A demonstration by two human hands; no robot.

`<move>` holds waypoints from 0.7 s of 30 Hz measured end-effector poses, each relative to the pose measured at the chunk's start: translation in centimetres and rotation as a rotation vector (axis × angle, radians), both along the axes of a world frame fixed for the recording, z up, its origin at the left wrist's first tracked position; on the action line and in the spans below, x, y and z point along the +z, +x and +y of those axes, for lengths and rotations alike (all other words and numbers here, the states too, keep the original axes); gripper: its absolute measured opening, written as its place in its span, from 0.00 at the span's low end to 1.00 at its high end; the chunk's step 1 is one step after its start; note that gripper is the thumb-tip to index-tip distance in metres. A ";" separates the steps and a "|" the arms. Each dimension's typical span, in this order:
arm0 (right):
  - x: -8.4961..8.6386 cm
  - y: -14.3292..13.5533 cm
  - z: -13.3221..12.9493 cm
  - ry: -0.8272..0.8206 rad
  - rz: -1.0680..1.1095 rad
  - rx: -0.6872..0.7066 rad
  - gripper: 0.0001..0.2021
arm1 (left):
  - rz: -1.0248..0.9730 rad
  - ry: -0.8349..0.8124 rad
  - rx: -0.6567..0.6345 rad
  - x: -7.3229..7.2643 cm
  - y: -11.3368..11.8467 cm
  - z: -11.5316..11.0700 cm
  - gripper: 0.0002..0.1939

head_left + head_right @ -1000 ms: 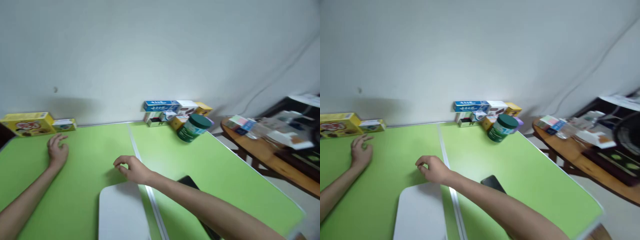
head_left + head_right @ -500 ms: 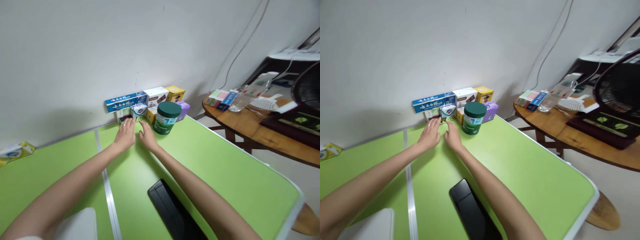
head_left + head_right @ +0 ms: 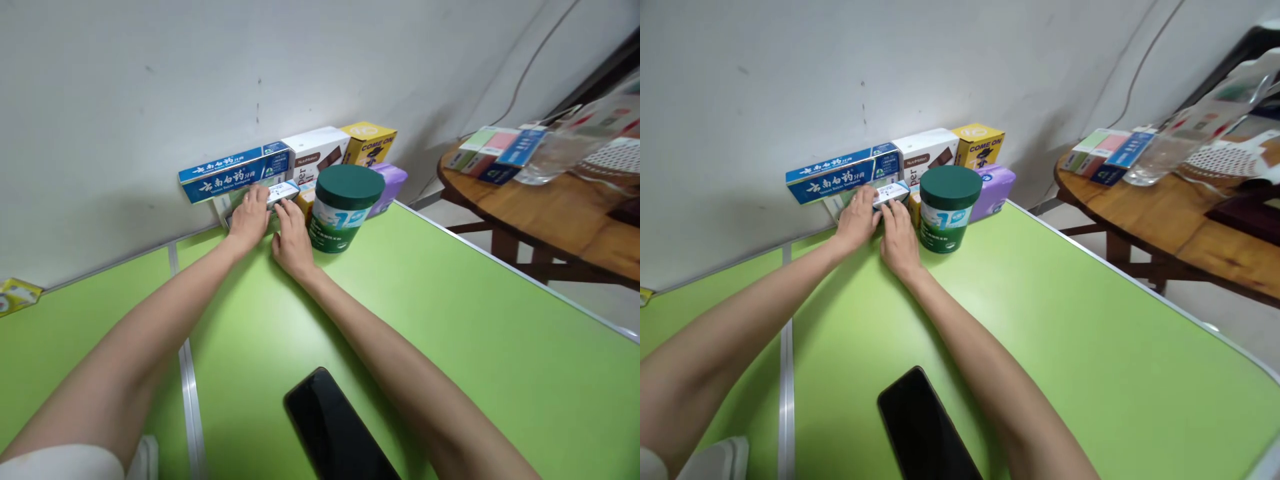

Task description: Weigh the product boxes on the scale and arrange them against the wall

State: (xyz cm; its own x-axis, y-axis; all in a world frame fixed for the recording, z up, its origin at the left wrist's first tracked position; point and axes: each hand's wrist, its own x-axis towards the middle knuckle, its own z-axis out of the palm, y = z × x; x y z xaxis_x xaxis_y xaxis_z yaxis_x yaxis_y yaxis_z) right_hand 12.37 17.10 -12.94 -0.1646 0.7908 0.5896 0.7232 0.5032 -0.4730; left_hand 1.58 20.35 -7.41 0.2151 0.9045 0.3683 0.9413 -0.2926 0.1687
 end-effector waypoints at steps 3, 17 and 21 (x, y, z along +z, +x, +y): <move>0.4 0.3 -1.0 0.012 -0.016 0.015 0.29 | -0.039 -0.040 0.024 1.0 0.5 0.0 0.18; 8.4 -1.1 -15.8 -0.252 0.115 0.480 0.19 | -0.149 -0.227 -0.122 8.5 -12.2 -23.3 0.17; 9.0 -5.3 -22.1 -0.468 0.088 0.661 0.20 | -0.200 -0.368 -0.048 8.6 -16.2 -31.4 0.16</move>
